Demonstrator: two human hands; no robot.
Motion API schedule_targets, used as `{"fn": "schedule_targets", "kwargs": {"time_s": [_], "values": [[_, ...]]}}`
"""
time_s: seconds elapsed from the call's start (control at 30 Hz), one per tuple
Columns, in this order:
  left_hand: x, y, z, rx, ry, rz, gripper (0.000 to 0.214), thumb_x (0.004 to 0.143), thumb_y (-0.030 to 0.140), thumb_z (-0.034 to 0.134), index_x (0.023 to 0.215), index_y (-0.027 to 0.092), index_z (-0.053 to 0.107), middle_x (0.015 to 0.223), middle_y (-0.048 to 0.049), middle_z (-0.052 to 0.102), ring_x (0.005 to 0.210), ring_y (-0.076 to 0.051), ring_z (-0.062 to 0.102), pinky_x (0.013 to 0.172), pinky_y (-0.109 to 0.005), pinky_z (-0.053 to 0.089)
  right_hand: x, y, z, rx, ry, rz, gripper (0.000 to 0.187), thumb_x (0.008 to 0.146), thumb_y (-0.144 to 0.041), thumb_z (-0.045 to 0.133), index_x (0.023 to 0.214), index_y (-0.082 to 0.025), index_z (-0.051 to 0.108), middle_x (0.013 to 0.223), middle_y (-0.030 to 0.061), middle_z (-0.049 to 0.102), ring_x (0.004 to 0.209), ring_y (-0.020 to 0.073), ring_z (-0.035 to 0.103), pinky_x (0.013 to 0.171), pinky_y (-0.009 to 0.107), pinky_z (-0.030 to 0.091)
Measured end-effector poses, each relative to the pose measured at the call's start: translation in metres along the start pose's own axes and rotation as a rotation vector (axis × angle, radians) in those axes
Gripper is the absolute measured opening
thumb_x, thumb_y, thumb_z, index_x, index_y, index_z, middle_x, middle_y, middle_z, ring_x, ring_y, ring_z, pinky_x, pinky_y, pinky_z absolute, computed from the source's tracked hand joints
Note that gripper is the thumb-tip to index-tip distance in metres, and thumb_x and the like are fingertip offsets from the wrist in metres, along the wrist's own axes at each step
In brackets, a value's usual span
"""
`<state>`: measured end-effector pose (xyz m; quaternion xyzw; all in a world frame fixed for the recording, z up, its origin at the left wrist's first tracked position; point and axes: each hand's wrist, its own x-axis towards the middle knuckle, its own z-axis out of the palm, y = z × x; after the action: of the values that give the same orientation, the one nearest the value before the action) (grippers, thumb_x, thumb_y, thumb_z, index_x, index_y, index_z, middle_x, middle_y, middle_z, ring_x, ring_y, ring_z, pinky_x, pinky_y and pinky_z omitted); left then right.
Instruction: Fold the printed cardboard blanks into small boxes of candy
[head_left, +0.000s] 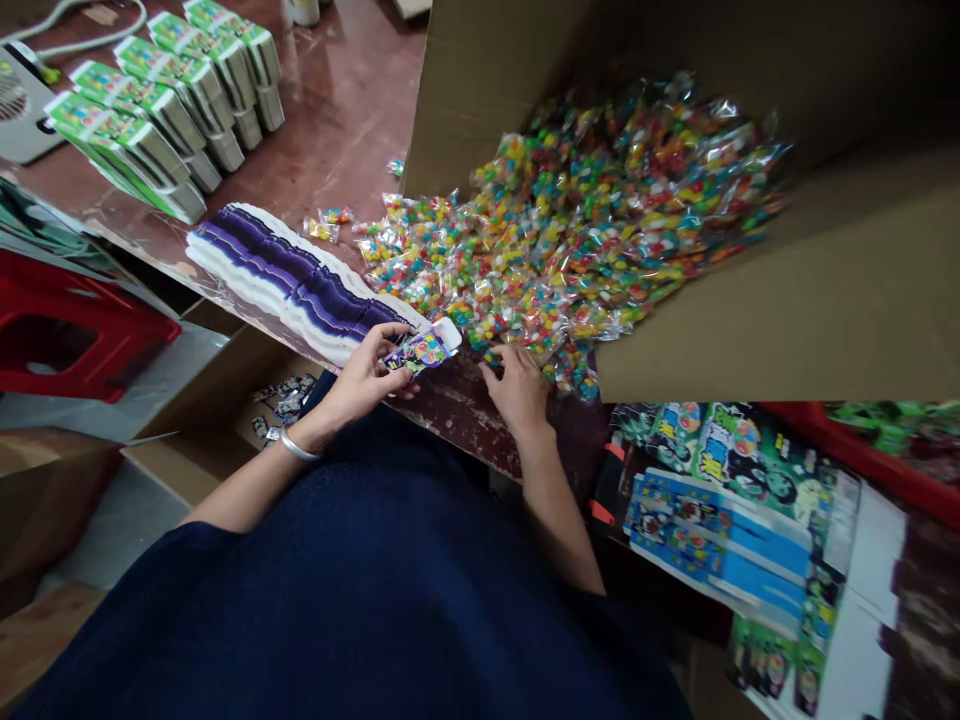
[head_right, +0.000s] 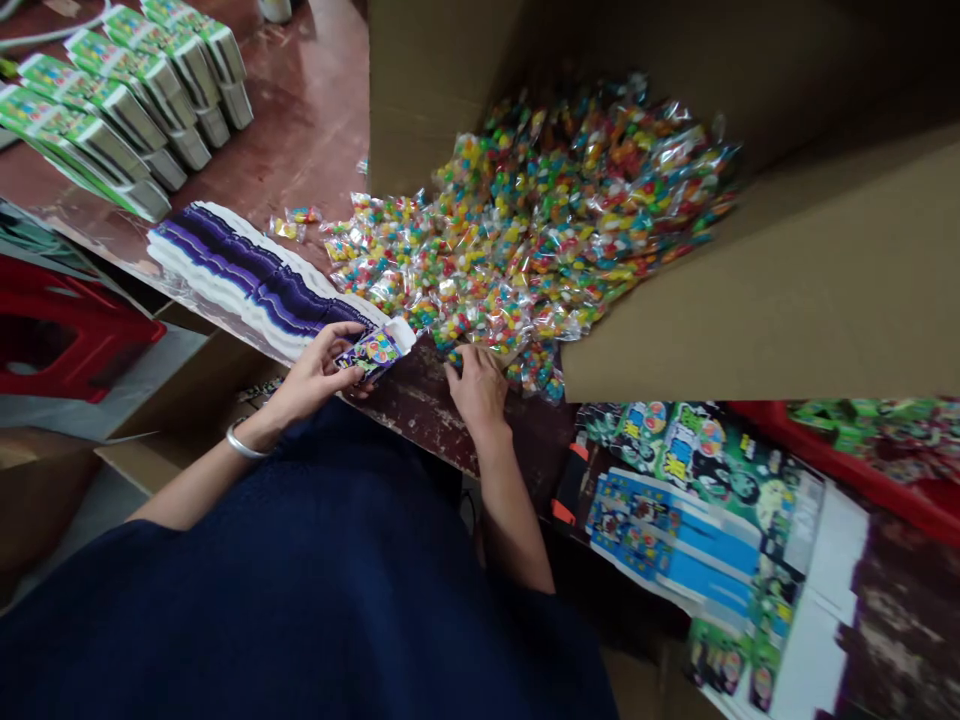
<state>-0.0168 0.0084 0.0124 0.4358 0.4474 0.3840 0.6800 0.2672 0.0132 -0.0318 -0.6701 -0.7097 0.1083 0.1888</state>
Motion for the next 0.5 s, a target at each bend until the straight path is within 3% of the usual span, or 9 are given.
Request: {"fn": "schedule_targets", "kwargs": {"time_s": [0.13,0.3,0.4,0.5], "values": [[0.000,0.002,-0.001,0.207,-0.102,0.077,0.042,0.088,0.031,0.073,0.127,0.022,0.062,0.110,-0.0055,0.069,0.092,-0.021,0.069,0.083,-0.037,0.059,0.000,-0.007,-0.013,0.156,0.175,-0.038,0.023,0.103,-0.032,0.056,0.104,-0.021,0.076,0.108,0.0140,0.079,0.100,0.0283,0.075,0.093,0.045,0.061],[0.001,0.000,0.002,0.444,-0.104,0.131,0.029,0.094,0.034,0.067,0.118,0.018,0.066,0.092,-0.0027,0.070,0.079,-0.016,0.061,0.073,-0.031,0.050,-0.003,-0.046,-0.045,0.564,0.399,0.053,0.025,0.098,-0.044,0.069,0.114,-0.025,0.074,0.098,0.0048,0.078,0.074,0.0189,0.074,0.067,0.035,0.065],[0.000,0.000,0.006,0.466,-0.114,0.136,0.034,0.093,0.034,0.069,0.121,0.017,0.064,0.094,-0.0033,0.070,0.080,-0.017,0.062,0.074,-0.031,0.051,-0.002,-0.071,-0.058,0.639,0.374,0.004,0.017,0.095,-0.040,0.075,0.104,-0.026,0.073,0.090,0.0010,0.078,0.074,0.0171,0.074,0.069,0.033,0.065],[-0.001,0.001,0.009,0.444,-0.133,0.142,0.032,0.092,0.033,0.069,0.119,0.017,0.062,0.099,-0.0046,0.071,0.085,-0.018,0.064,0.078,-0.033,0.054,0.004,-0.083,-0.063,0.559,0.269,-0.090,0.011,0.098,-0.037,0.072,0.096,-0.026,0.075,0.088,0.0002,0.077,0.073,0.0164,0.072,0.072,0.033,0.063]]}}
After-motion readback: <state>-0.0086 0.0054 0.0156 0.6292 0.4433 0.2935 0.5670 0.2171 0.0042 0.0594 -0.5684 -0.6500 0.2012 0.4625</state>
